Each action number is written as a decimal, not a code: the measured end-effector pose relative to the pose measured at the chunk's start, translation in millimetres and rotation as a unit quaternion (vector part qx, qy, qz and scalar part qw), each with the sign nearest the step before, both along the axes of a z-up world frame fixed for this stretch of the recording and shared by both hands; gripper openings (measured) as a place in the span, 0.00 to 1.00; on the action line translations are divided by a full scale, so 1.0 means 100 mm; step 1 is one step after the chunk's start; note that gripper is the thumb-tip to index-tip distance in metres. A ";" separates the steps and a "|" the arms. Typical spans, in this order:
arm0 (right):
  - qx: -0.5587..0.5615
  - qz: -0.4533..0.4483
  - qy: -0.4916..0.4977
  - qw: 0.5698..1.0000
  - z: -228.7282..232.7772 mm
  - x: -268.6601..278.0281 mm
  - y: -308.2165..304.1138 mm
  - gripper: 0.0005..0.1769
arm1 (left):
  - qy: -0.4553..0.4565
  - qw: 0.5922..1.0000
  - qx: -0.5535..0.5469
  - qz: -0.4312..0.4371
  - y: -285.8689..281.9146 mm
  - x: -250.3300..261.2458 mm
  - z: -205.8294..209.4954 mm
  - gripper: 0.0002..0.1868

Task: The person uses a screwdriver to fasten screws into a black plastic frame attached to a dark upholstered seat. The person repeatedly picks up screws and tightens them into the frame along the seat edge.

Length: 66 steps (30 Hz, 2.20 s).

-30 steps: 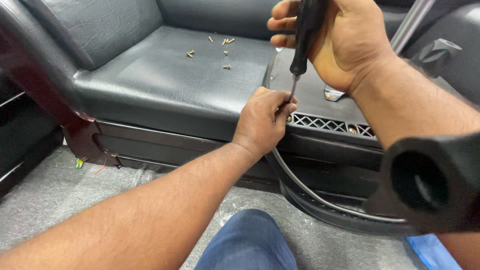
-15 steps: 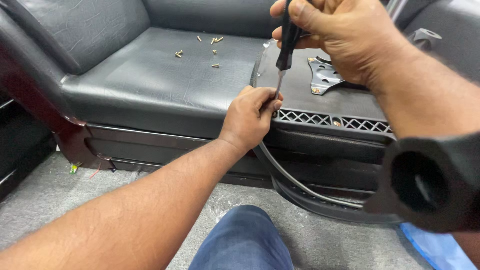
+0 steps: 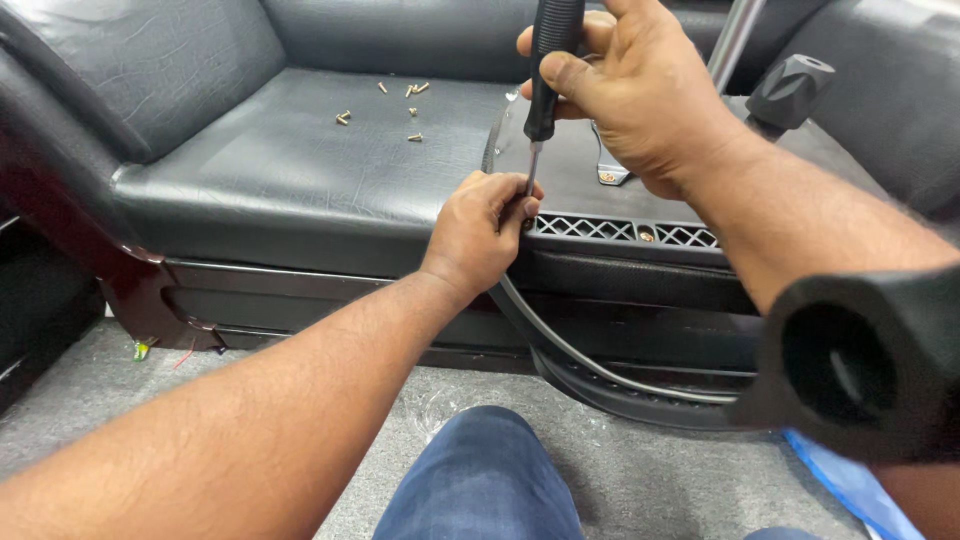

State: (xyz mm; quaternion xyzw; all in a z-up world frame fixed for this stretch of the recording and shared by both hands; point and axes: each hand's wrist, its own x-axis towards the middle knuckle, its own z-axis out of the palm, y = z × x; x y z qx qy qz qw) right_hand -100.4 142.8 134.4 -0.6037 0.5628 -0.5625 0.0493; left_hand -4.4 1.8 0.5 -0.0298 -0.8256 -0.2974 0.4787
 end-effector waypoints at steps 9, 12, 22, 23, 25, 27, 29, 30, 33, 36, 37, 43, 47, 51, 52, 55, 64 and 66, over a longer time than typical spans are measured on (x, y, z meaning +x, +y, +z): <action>-0.102 -0.137 0.120 0.978 -0.16 0.18 -0.12 0.20 | 0.002 0.999 -0.042 -0.002 -0.04 0.02 -0.05 0.06; -0.126 -0.227 0.195 0.946 -0.13 0.30 -0.13 0.20 | -0.006 0.999 -0.045 0.002 -0.02 0.03 -0.03 0.07; -0.141 -0.127 0.203 0.961 -0.15 0.16 -0.01 0.25 | -0.042 0.999 -0.028 0.016 0.07 0.10 0.06 0.05; -0.152 -0.064 0.238 0.957 -0.11 0.08 0.02 0.23 | -0.041 0.999 -0.017 0.011 0.07 0.11 0.04 0.05; -0.144 -0.021 0.197 0.970 -0.02 -0.05 -0.02 0.16 | -0.029 0.999 -0.028 0.009 0.07 0.08 0.03 0.05; -0.098 -0.060 0.040 0.993 0.10 -0.13 -0.12 0.14 | -0.008 0.997 -0.070 0.013 0.08 0.05 0.03 0.05; -0.083 0.106 -0.138 0.981 0.17 -0.16 -0.17 0.15 | 0.007 0.998 -0.065 0.014 0.08 0.02 0.02 0.04; -0.072 0.185 -0.227 0.953 0.19 -0.16 -0.19 0.16 | 0.014 0.998 -0.063 0.014 0.08 0.01 0.01 0.04; 0.033 0.130 -0.329 0.935 0.25 -0.19 -0.21 0.15 | 0.004 0.999 -0.043 0.008 0.06 0.02 -0.03 0.04; 0.019 0.156 -0.260 0.953 0.22 -0.21 -0.32 0.21 | 0.018 0.999 -0.030 0.007 0.07 0.00 -0.07 0.04; -0.012 0.109 -0.279 0.954 0.20 -0.21 -0.35 0.19 | 0.020 1.000 -0.021 0.008 0.08 -0.01 -0.08 0.04; -0.144 -0.090 -0.238 0.956 0.07 -0.03 -0.60 0.16 | 0.017 0.999 0.013 0.036 0.13 0.02 -0.11 0.05; -0.189 -0.171 -0.233 0.939 0.08 0.04 -0.72 0.16 | -0.022 0.999 0.025 0.041 0.11 0.05 -0.05 0.06; -0.291 -0.277 -0.131 0.906 -0.03 0.00 -0.89 0.14 | 0.002 0.999 0.012 0.037 0.10 0.04 -0.12 0.06; -0.292 -0.260 -0.148 0.908 -0.04 -0.01 -0.91 0.12 | 0.003 0.999 0.012 0.040 0.09 0.03 -0.13 0.06; -0.255 -0.162 -0.192 0.934 -0.03 -0.05 -0.82 0.10 | 0.009 0.999 0.008 0.049 0.08 0.01 -0.12 0.05; 0.040 0.156 -0.201 0.966 0.23 -0.20 -0.35 0.14 | 0.037 0.998 0.018 0.051 0.14 -0.04 -0.16 0.04; 0.018 0.142 -0.202 0.969 0.17 -0.17 -0.40 0.15 | 0.024 0.998 0.031 0.043 0.12 -0.01 -0.16 0.04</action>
